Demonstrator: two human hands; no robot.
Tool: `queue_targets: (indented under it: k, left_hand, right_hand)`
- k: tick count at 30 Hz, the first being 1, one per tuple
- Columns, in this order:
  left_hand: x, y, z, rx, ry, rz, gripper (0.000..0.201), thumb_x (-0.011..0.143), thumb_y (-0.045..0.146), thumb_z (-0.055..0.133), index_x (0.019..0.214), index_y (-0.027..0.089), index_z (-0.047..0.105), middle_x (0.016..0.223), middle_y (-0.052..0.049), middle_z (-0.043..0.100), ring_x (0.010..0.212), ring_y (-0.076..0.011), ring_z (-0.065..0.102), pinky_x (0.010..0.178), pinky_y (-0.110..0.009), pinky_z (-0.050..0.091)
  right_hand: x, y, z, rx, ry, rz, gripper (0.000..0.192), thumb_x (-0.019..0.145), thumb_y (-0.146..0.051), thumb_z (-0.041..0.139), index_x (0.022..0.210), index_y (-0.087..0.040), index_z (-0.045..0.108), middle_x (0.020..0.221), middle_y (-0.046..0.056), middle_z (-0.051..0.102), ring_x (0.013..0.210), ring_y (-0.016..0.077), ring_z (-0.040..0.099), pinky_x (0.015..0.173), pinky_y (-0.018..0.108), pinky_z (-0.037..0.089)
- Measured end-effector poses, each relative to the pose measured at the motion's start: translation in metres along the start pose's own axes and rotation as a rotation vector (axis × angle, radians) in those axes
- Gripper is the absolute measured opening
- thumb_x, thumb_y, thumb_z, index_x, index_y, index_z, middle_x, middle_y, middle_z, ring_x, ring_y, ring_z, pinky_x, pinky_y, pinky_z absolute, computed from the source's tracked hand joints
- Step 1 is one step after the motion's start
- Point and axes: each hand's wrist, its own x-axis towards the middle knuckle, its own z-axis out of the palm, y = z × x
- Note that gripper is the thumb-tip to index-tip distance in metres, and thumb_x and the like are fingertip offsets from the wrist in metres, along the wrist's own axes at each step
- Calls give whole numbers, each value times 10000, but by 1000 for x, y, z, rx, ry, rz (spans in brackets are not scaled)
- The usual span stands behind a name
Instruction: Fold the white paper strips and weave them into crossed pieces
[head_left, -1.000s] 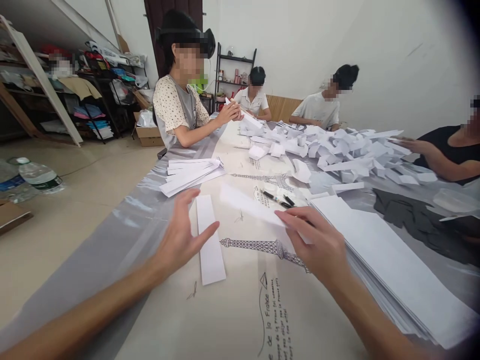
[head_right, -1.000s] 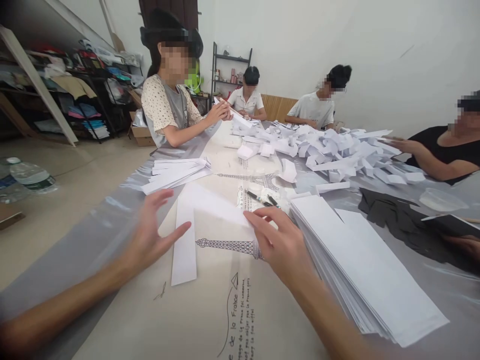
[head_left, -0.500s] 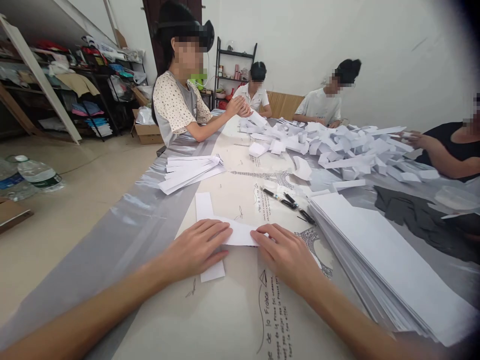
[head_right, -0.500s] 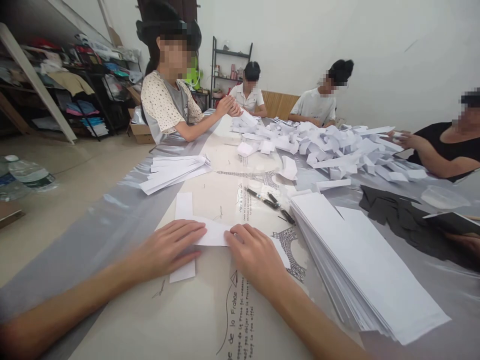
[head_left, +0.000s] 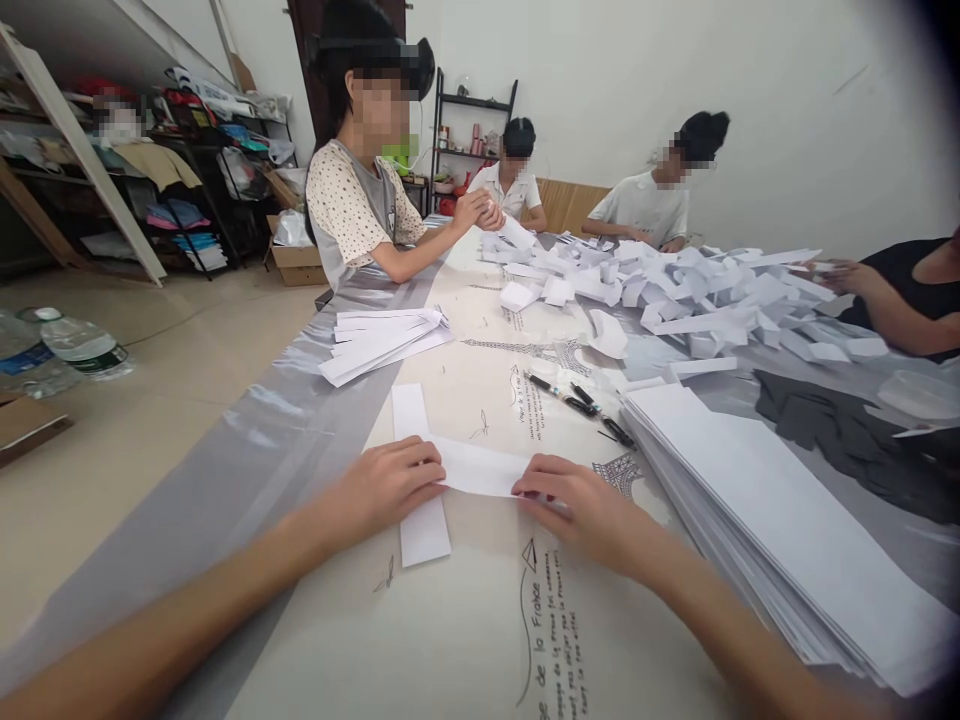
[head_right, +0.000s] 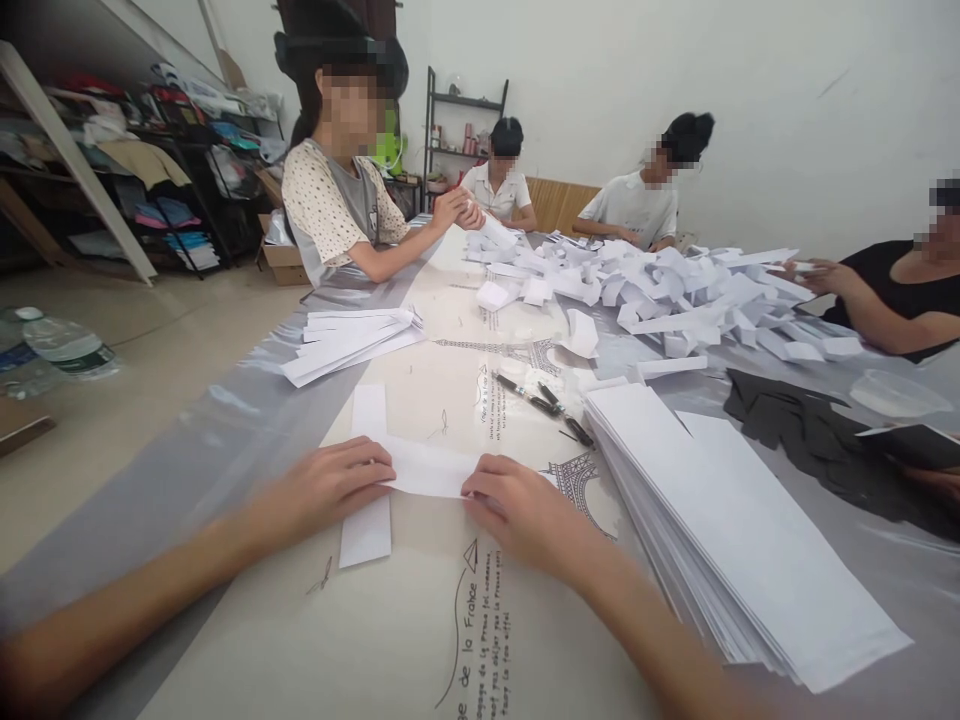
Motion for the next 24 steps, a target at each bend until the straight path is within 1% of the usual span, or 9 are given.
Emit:
queue_targets:
  k: [3, 6, 8, 10, 14, 17, 19, 22, 24]
  left_hand:
    - [2, -6, -3, -203, -43, -195, 349, 1069, 389, 487, 856, 200, 690, 906, -26, 666, 811, -163, 633, 709, -260, 479]
    - [4, -9, -5, -284, -113, -397, 465, 1015, 512, 543, 689, 189, 613, 713, 8, 589, 642, -148, 557, 588, -256, 403]
    - [4, -9, -6, -269, -115, -473, 430, 983, 545, 573, 742, 195, 640, 713, 8, 608, 651, -164, 572, 578, -258, 397]
    - [4, -6, -5, -189, -60, -480, 318, 961, 518, 613, 955, 209, 692, 873, -19, 687, 810, -213, 646, 675, -281, 474]
    - [3, 4, 2, 89, 80, -225, 336, 992, 315, 603, 1312, 211, 599, 1336, -121, 633, 1234, -308, 588, 1013, -470, 492]
    - [1, 14, 11, 172, 22, 56, 325, 1035, 112, 444, 1319, 183, 586, 1377, -133, 634, 1260, -262, 609, 1048, -439, 506]
    - [-1, 19, 18, 219, -16, 121, 295, 1050, 116, 419, 1277, 150, 604, 1331, -146, 671, 1228, -259, 648, 1007, -409, 548]
    - [-5, 21, 22, 293, -27, 131, 256, 1071, 215, 458, 1254, 123, 612, 1327, -166, 679, 1225, -279, 666, 968, -405, 580]
    - [-5, 19, 21, 345, -31, 174, 250, 1069, 188, 460, 1255, 112, 608, 1323, -170, 686, 1213, -276, 678, 949, -389, 588]
  right_hand:
    - [-2, 10, -14, 130, -59, 104, 288, 1028, -301, 513, 804, -216, 673, 869, 20, 645, 689, 146, 588, 601, 286, 441]
    - [-4, 17, -22, 177, -141, 199, 401, 1010, -390, 523, 660, -202, 579, 651, -18, 515, 558, 122, 431, 509, 271, 305]
    - [-3, 19, -24, 234, -173, 239, 396, 986, -445, 544, 674, -204, 582, 611, -29, 473, 536, 116, 369, 486, 265, 255]
    - [-2, 20, -23, 280, -155, 258, 357, 963, -475, 567, 730, -208, 611, 616, -29, 497, 537, 116, 366, 481, 261, 252]
    - [1, 20, -21, 258, -123, 262, 282, 950, -448, 579, 788, -219, 609, 619, -30, 563, 524, 122, 413, 475, 256, 269]
    - [0, 22, -20, 175, -115, 291, 183, 957, -402, 583, 929, -233, 646, 729, -3, 674, 574, 151, 557, 488, 257, 375]
    - [-1, 22, -17, 24, -25, 287, 183, 942, -350, 625, 1075, -228, 658, 923, 47, 730, 725, 200, 667, 569, 298, 493]
    - [-3, 15, -9, -240, 139, 57, 331, 927, -222, 666, 1254, -207, 617, 1221, 118, 692, 1061, 285, 679, 820, 436, 579]
    - [-1, 7, -1, -290, 133, -176, 351, 946, -195, 661, 1290, -212, 593, 1282, 110, 672, 1165, 282, 644, 941, 475, 564]
